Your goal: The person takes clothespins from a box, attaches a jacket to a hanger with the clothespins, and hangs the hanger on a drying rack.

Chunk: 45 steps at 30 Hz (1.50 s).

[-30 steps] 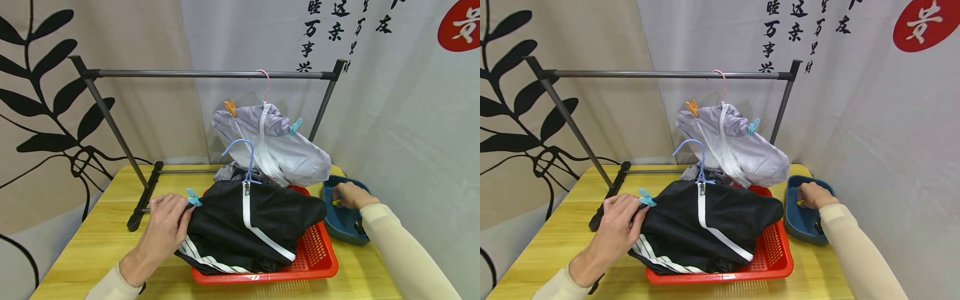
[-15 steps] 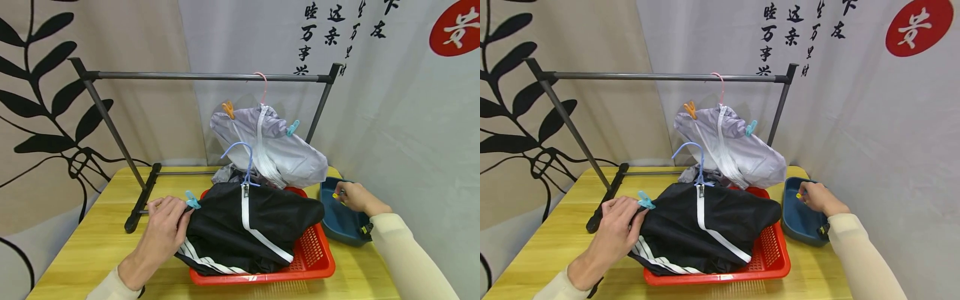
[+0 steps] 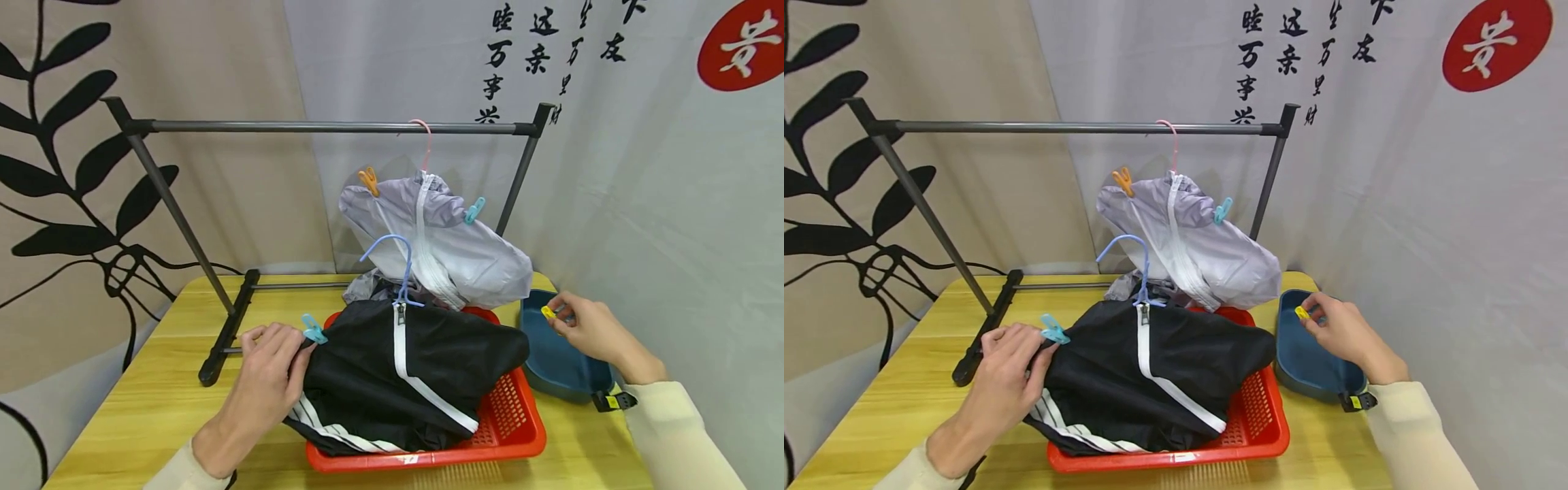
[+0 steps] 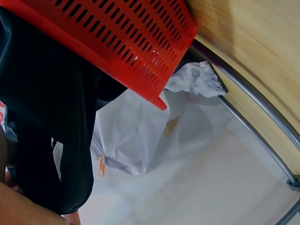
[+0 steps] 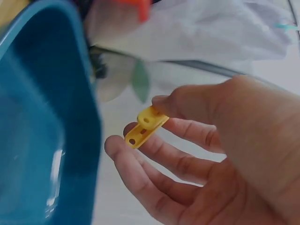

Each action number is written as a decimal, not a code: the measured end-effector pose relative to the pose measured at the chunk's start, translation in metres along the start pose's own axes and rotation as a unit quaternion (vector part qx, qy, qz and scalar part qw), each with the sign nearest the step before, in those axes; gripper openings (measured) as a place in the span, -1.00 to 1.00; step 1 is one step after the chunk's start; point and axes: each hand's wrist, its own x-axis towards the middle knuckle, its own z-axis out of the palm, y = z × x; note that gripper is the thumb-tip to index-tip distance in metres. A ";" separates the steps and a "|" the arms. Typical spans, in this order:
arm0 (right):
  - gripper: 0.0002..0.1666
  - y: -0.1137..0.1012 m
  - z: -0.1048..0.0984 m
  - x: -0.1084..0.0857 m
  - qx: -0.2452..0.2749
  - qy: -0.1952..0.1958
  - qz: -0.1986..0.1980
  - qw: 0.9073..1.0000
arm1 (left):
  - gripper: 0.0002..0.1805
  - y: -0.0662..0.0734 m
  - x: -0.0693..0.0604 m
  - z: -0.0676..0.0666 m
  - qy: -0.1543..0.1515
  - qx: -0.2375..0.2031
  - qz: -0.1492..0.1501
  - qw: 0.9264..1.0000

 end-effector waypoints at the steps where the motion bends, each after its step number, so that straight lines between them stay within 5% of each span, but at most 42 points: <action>1: -0.74 -0.005 -0.002 -0.001 0.002 0.006 -0.001 1.000 | -0.44 0.000 0.000 0.000 0.001 0.001 -0.001 1.000; 10: -0.70 -0.046 -0.026 -0.017 0.033 0.089 -0.002 0.995 | -0.43 -0.002 -0.002 -0.001 -0.017 0.007 -0.024 1.000; 16: -0.70 -0.065 -0.034 -0.027 0.065 0.197 -0.038 0.978 | -0.44 -0.004 -0.004 0.000 -0.029 0.005 -0.038 0.999; 22: -0.61 -0.088 -0.035 -0.036 0.097 0.254 -0.101 0.957 | -0.44 -0.003 -0.002 0.001 -0.030 0.002 -0.037 0.999; 33: -0.34 -0.124 -0.020 -0.032 0.110 0.229 -0.213 0.944 | -0.46 -0.003 0.001 0.002 -0.014 -0.004 -0.028 1.000; 45: -0.41 -0.144 0.002 -0.023 0.181 0.223 -0.214 0.934 | -0.46 -0.002 0.005 0.002 -0.011 -0.007 -0.020 1.000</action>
